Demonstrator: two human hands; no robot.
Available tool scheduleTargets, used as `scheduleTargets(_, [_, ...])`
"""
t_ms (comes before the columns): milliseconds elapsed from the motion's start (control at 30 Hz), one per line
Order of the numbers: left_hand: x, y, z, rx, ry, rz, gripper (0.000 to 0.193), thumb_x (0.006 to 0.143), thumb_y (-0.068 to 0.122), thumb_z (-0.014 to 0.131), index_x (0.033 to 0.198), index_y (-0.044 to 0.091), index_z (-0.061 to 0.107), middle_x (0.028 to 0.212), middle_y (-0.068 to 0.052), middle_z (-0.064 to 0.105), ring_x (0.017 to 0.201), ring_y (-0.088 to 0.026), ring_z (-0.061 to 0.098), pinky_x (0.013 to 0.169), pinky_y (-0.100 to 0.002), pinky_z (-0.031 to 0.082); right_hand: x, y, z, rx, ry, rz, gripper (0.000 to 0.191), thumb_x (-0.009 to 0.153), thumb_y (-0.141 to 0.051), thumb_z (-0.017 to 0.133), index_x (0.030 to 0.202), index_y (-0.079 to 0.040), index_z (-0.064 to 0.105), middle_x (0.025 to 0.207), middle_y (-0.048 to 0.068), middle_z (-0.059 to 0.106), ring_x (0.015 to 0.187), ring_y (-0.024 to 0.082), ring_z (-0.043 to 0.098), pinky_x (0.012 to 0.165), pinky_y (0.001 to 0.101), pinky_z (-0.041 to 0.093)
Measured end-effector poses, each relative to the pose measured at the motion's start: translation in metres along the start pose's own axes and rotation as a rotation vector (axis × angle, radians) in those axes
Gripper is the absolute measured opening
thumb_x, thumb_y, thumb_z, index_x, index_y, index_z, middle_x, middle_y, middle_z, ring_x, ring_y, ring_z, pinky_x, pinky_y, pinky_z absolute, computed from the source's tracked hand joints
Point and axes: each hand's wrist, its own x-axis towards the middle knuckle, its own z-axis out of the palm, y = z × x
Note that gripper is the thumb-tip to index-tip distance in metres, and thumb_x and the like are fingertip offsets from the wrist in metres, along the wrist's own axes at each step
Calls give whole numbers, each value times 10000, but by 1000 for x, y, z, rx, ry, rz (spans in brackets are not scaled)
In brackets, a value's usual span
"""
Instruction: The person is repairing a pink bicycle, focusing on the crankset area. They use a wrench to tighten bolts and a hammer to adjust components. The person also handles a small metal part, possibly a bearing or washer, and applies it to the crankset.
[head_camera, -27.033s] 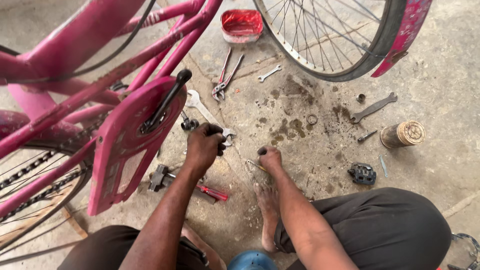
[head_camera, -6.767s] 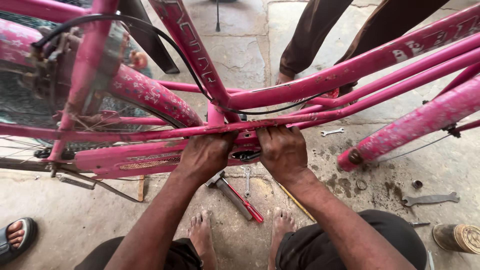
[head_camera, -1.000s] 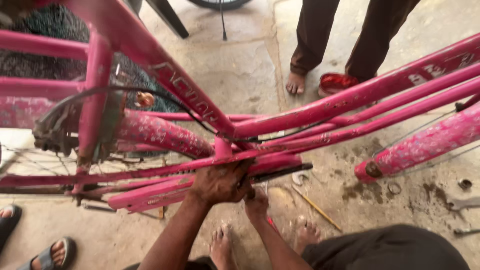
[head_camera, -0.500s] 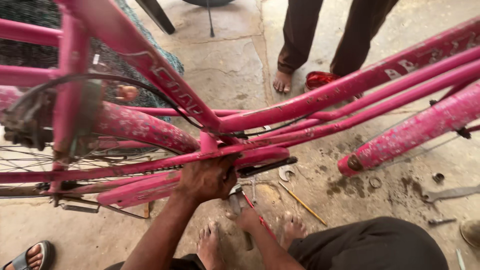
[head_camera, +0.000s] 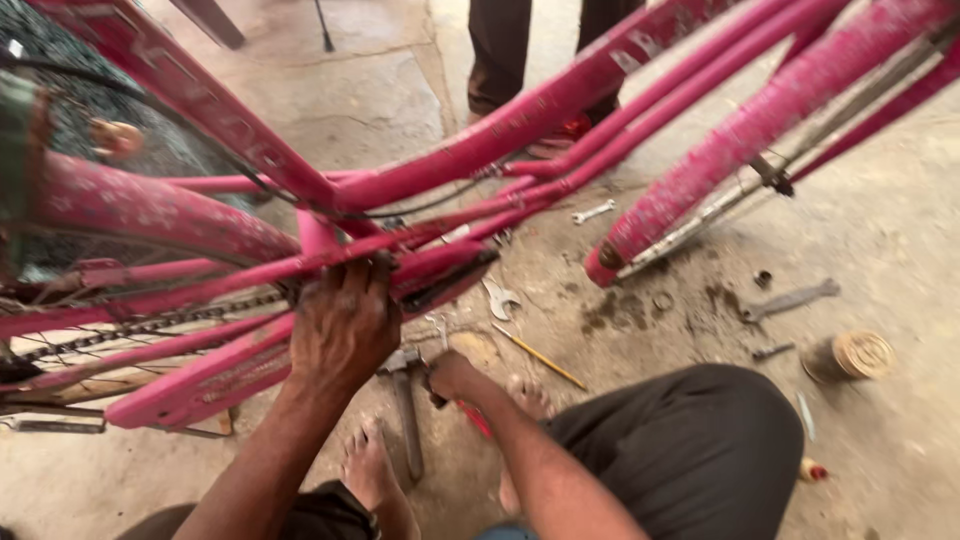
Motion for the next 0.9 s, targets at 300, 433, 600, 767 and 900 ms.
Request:
scheduleTargets(300, [-14,-1,9,67,38,-64,372,855,26,609,1223,22,663,1122,-172,624,1036,-345,609,813,-463,497,-78,-5,-116,1139,205,329,173,937,-33,625,1058,61,706,792,139,739,637,197,718,556,357,619])
scheduleTargets(433, [-23,-9,4,-15,80,-71,427,829,-43,634,1253,6,649,1078,-163,610,1001,-350,606,907,-485,529,-78,-17,-112,1546,404,334,165,961,-63,652,1058,60,702,791,131,732,624,209,698,568,370,601])
scheduleTargets(600, [-24,4,-11,-18,150,-120,445,844,-53,688,1279,26,647,1184,-197,634,1071,-376,612,904,-468,518,-43,1,-55,2075,621,381,197,973,-22,627,1148,66,631,916,126,720,750,250,738,687,398,629])
scheduleTargets(767, [-31,37,-6,-82,331,-36,436,834,-19,725,1257,-3,619,1134,-223,656,1053,-423,620,871,-540,508,-41,13,-38,2134,713,261,239,1016,-41,574,1248,7,597,951,100,697,785,225,709,691,386,617])
scheduleTargets(900, [-37,60,34,-324,66,9,263,868,70,767,1123,66,701,1034,-154,677,936,-369,648,822,-534,504,-56,10,-52,2179,869,408,206,1058,-132,518,1194,-3,603,913,110,698,750,216,698,653,374,616])
